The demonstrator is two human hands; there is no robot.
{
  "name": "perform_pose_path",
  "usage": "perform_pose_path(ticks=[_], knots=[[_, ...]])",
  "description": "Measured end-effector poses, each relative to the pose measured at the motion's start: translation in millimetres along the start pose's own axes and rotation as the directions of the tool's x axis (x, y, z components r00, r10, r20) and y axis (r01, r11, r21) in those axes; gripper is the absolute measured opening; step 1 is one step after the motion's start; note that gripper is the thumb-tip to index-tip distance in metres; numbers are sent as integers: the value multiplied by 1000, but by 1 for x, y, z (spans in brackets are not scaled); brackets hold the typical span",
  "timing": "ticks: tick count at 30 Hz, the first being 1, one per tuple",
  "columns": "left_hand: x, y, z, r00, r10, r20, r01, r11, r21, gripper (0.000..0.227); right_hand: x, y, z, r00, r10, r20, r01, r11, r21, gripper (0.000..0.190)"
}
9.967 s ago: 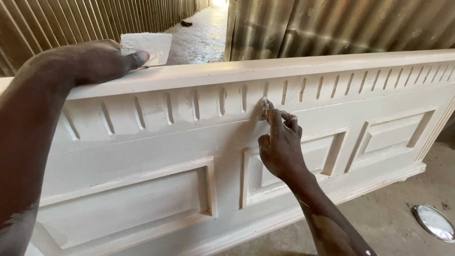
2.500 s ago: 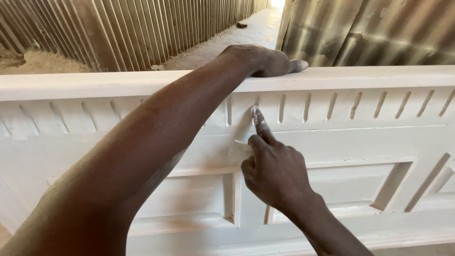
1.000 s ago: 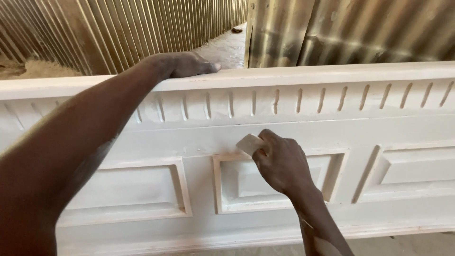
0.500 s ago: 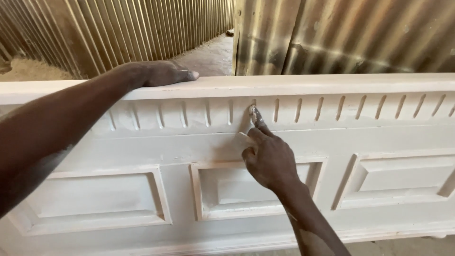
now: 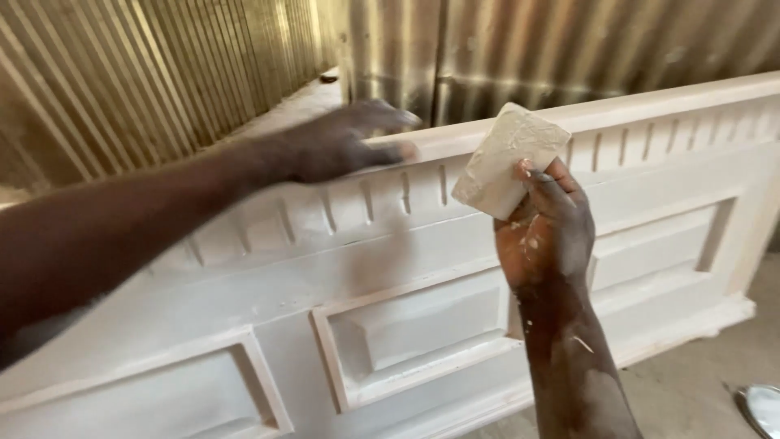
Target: Applying and smoothing putty into the decorative grooves of a wooden furniture piece to prepare it for finishing.
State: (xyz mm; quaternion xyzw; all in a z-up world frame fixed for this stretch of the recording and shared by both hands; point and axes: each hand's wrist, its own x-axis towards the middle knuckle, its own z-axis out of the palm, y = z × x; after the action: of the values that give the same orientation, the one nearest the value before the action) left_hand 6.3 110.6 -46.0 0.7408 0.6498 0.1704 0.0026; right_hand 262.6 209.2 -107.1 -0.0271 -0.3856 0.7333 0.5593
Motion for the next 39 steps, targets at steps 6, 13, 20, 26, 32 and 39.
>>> perform_pose_path(ticks=[6, 13, 20, 26, 32, 39], knots=[[24, 73, 28, 928, 324, -183, -331, 944, -8, 69, -4, 0, 25, 972, 152, -180, -105, 964, 246, 27], [41, 58, 12, 941, 156, -300, -264, 892, -366, 22, -14, 13, 51, 978, 160, -137, -129, 969, 209, 19], [62, 26, -20, 981, 27, -193, -166, 634, -755, 32, -18, 22, 38, 917, -360, -173, 196, 783, -590, 25], [55, 21, -6, 972, -54, -229, -142, 645, -751, 29, -16, 18, 30, 847, -451, 282, 519, 583, -625, 25], [49, 29, -6, 962, 84, -258, -225, 780, -584, 34, 6, 50, 24, 844, -317, 433, 524, 657, -542, 32], [52, 31, -6, 924, 323, -204, -371, 887, -275, 50, 1, 54, 40, 875, -248, 416, 484, 487, -728, 30]])
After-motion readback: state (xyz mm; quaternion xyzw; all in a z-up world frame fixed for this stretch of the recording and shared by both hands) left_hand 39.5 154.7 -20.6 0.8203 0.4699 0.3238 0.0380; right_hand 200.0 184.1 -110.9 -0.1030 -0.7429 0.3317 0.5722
